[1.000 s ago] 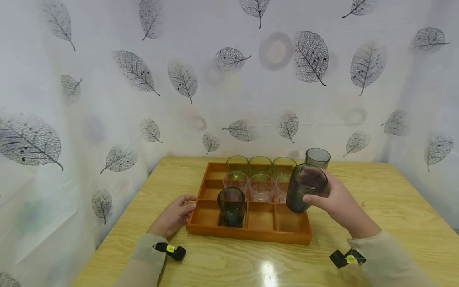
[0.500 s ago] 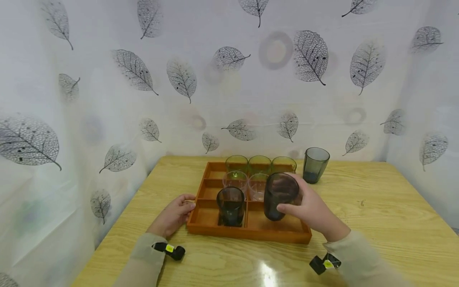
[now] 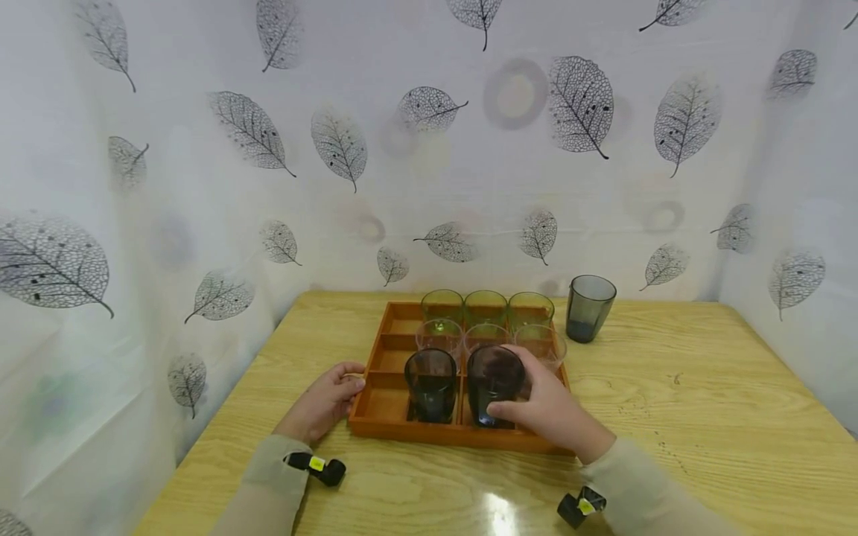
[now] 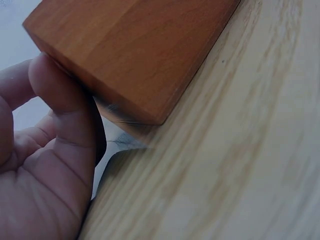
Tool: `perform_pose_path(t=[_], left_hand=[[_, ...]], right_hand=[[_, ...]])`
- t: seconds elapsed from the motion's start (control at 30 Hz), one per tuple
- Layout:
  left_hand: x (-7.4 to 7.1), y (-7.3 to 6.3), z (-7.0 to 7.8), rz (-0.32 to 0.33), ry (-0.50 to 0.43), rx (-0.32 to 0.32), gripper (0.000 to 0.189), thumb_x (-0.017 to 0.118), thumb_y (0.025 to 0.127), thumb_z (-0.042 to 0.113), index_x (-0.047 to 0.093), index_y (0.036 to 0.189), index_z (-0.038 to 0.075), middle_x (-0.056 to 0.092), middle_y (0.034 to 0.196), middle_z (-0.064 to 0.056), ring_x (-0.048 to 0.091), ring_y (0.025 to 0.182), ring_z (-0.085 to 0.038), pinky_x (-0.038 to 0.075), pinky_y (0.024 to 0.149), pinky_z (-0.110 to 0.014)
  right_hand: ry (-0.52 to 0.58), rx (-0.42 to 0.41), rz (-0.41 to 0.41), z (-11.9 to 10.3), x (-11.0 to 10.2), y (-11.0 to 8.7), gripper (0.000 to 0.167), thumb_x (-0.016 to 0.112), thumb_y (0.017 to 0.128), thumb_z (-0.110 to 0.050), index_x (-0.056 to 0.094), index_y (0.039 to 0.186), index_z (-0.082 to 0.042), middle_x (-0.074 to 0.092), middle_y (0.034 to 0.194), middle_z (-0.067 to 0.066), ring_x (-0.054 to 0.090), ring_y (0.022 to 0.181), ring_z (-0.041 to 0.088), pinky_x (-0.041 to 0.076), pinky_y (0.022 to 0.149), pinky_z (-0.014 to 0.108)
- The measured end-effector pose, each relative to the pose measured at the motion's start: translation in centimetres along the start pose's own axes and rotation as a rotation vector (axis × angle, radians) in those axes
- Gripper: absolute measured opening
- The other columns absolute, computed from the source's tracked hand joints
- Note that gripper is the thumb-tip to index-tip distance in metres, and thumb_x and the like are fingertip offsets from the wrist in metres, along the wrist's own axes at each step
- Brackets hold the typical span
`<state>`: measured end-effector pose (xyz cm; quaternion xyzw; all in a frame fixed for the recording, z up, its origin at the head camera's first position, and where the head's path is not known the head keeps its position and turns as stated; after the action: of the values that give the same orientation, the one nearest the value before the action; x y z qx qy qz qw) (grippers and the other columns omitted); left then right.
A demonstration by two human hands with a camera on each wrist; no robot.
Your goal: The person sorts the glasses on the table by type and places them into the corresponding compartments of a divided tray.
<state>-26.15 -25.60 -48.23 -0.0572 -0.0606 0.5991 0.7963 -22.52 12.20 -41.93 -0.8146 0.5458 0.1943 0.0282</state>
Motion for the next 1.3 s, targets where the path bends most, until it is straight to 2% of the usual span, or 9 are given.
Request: perform_pose_path(t=[0.13,0.33,0.6,0.87,1.03,1.3], left_hand=[[-0.1,-0.1,0.0,-0.002,-0.004,-0.004,0.039,0.056,0.105,0.013,0.04,0.136,-0.004,0.055,0.095,-0.002,0.048,0.072,-0.011,0.045,0.063,-0.024],[-0.2,0.0,-0.2,0.01,-0.01,-0.01,0.037,0.056,0.105,0.012,0.041,0.136,-0.002,0.055,0.096,-0.002,0.048,0.072,-0.012,0.044,0.064,-0.024],[-0.2,0.1,-0.2,0.013,0.003,-0.008,0.04,0.056,0.105,0.014,0.04,0.139,-0.002,0.055,0.096,-0.002,0.048,0.073,-0.012,0.044,0.064,-0.024],[-0.3,0.2,-0.2,0.004,0.002,0.006,0.041,0.056,0.106,0.013,0.039,0.139,-0.004,0.055,0.095,-0.002,0.047,0.071,-0.011,0.045,0.063,-0.023],[-0.2,0.1,-0.2,0.003,0.008,0.003,0.04,0.055,0.106,0.013,0.039,0.139,-0.004,0.055,0.095,-0.001,0.047,0.071,-0.011,0.044,0.064,-0.023],[0.0,0.1,-0.1,0.03,0.005,-0.027,0.038,0.055,0.106,0.012,0.041,0.138,0.0,0.055,0.097,-0.002,0.048,0.073,-0.012,0.044,0.064,-0.024]], right_hand=[[0.014,0.01,-0.022,0.4,0.6,0.0,0.08,0.086,0.084,-0.026,0.039,0.149,-0.02,0.05,0.14,0.009,0.06,0.118,0.027,0.051,0.093,0.038],[-0.018,-0.013,-0.044,0.9,1.1,0.1,0.08,0.084,0.086,-0.03,0.038,0.151,-0.022,0.05,0.141,0.007,0.058,0.122,0.025,0.046,0.099,0.051],[-0.07,0.044,-0.059,1.6,1.2,0.3,0.081,0.081,0.087,-0.037,0.036,0.153,-0.026,0.055,0.14,0.002,0.055,0.128,0.027,0.042,0.102,0.058],[-0.098,0.072,-0.087,1.2,0.8,0.3,0.084,0.082,0.085,-0.042,0.035,0.153,-0.029,0.055,0.139,-0.001,0.054,0.128,0.025,0.043,0.101,0.055],[-0.122,0.056,-0.102,1.0,0.5,0.4,0.083,0.082,0.085,-0.042,0.036,0.153,-0.028,0.057,0.137,-0.001,0.056,0.126,0.023,0.043,0.1,0.054],[-0.216,0.019,-0.065,0.1,-0.3,0.3,0.08,0.078,0.088,-0.044,0.036,0.154,-0.031,0.038,0.156,0.004,0.044,0.137,0.036,0.036,0.105,0.063]])
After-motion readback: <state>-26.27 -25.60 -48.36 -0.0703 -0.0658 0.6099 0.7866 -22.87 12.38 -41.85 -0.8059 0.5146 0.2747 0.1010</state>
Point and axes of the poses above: each hand's wrist, its own y-axis towards the middle knuckle, its own x-axis out of the palm, z = x × y, the point moved 3 cm from there along y, towards the middle knuckle
